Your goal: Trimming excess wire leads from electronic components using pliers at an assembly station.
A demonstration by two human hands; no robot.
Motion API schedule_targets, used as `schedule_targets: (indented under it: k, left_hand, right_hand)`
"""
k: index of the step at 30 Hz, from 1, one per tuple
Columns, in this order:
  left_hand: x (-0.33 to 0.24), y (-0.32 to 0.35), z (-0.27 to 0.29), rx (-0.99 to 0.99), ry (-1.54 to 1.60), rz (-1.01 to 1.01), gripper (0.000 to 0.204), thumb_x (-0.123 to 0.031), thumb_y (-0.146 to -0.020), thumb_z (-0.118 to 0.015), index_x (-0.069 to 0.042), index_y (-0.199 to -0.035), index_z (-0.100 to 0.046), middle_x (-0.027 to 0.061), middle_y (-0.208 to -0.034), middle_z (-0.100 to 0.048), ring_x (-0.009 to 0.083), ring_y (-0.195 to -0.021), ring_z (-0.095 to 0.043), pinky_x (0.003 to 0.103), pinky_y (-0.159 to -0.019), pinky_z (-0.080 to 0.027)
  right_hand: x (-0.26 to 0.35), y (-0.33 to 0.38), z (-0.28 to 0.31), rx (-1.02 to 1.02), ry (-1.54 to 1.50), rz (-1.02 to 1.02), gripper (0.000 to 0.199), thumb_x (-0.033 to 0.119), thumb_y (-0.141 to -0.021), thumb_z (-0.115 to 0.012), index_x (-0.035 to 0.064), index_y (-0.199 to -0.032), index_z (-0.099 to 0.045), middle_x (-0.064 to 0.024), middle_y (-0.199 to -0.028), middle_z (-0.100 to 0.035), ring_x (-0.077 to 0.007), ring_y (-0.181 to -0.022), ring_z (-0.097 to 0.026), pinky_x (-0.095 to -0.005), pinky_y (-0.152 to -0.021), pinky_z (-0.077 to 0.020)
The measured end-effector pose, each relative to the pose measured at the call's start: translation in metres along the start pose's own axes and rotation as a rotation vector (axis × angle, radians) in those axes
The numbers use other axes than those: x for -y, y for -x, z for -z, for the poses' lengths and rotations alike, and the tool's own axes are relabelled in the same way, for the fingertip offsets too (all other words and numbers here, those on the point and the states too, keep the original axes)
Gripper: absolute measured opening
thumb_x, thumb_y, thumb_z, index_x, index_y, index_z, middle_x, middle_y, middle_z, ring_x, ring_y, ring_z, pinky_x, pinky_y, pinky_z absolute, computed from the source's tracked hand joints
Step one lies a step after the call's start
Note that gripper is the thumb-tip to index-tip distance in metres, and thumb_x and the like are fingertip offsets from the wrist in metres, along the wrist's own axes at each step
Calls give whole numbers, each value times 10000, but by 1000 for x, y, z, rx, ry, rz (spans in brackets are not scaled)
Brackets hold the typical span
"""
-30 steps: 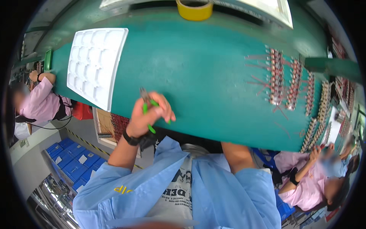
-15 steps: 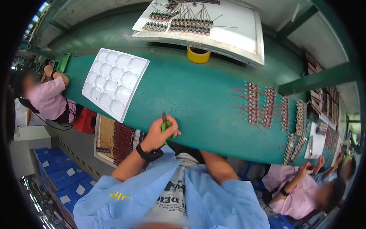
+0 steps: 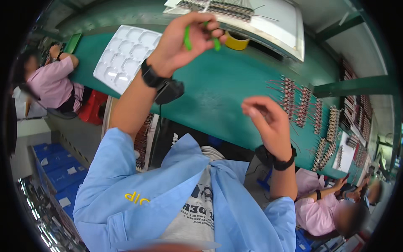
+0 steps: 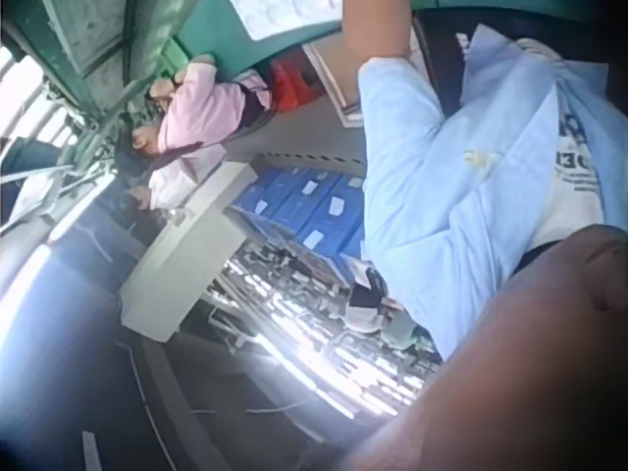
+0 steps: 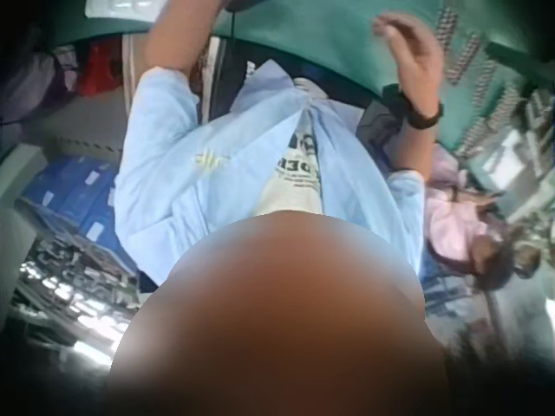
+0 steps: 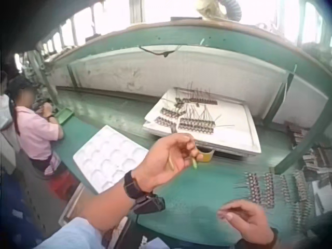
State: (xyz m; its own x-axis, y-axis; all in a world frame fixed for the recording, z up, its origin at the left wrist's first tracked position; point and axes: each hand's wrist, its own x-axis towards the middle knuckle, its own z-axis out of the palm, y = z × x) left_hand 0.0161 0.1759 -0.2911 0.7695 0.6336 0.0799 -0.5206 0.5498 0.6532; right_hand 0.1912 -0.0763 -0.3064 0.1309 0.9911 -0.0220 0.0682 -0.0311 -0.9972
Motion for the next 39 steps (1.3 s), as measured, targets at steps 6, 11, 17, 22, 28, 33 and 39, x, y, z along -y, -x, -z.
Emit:
schedule_targets:
  k: [6, 11, 17, 22, 28, 33, 39]
  left_hand:
    - [33, -4, 16, 257, 256, 117, 163, -187, -1006, -590, -34, -973, -634, 79, -947, -651, 238, -976, -659, 393, -978, -530]
    - [4, 46, 10, -31, 118, 71, 185, -169, -999, -561, -35, -886, -622, 94, -865, -648, 254, -869, -675, 414, -890, -555]
    - [5, 225, 62, 240, -197, 92, 199, -186, -942, -670, -6, -1002, -610, 81, -908, -601, 208, -848, -621, 383, -804, -527]
    - [62, 337, 95, -108, -455, 317, 235, -186, -958, -709, -7, -1097, -647, 68, -1014, -656, 174, -906, -649, 353, -836, -526]
    - [63, 294, 74, -193, -953, -64, 236, -216, -965, -681, -73, -1153, -674, 61, -1081, -681, 179, -958, -674, 335, -871, -535]
    - [60, 189, 61, -206, -1636, -237, 162, -202, -923, -626, -48, -891, -665, 143, -930, -685, 350, -905, -679, 458, -878, -535]
    - [93, 152, 108, -488, -1917, -402, 257, -296, -839, -739, -66, -950, -704, 157, -1088, -693, 350, -1134, -630, 562, -982, -461]
  right_hand:
    - [-53, -42, -122, 526, -305, -125, 314, 53, -1006, -626, -19, -1312, -625, -133, -1318, -644, -205, -1237, -610, -344, -1069, -493]
    - [-96, -28, -180, 1076, 79, -126, 372, 76, -973, -624, -14, -1334, -615, -174, -1371, -624, -285, -1256, -611, -372, -1081, -487]
    - [-217, 37, -103, 520, 969, 18, 425, 103, -900, -637, 0, -1312, -632, -268, -1321, -641, -440, -1221, -604, -466, -1082, -475]
    - [-293, 57, -30, 583, 672, -8, 410, 163, -938, -625, 20, -1322, -634, -256, -1349, -627, -413, -1253, -595, -454, -1096, -473]
    - [-435, -43, 71, 726, -12, -140, 417, 243, -978, -592, 49, -1345, -626, -228, -1390, -602, -375, -1263, -587, -443, -1079, -481]
    - [-448, -69, 63, 762, -567, -150, 428, 310, -1011, -564, 73, -1364, -620, -205, -1424, -581, -344, -1271, -581, -434, -1064, -488]
    - [-450, -30, -16, 756, -1258, -173, 449, 390, -1051, -532, 102, -1387, -612, -177, -1465, -557, -306, -1281, -573, -423, -1047, -497]
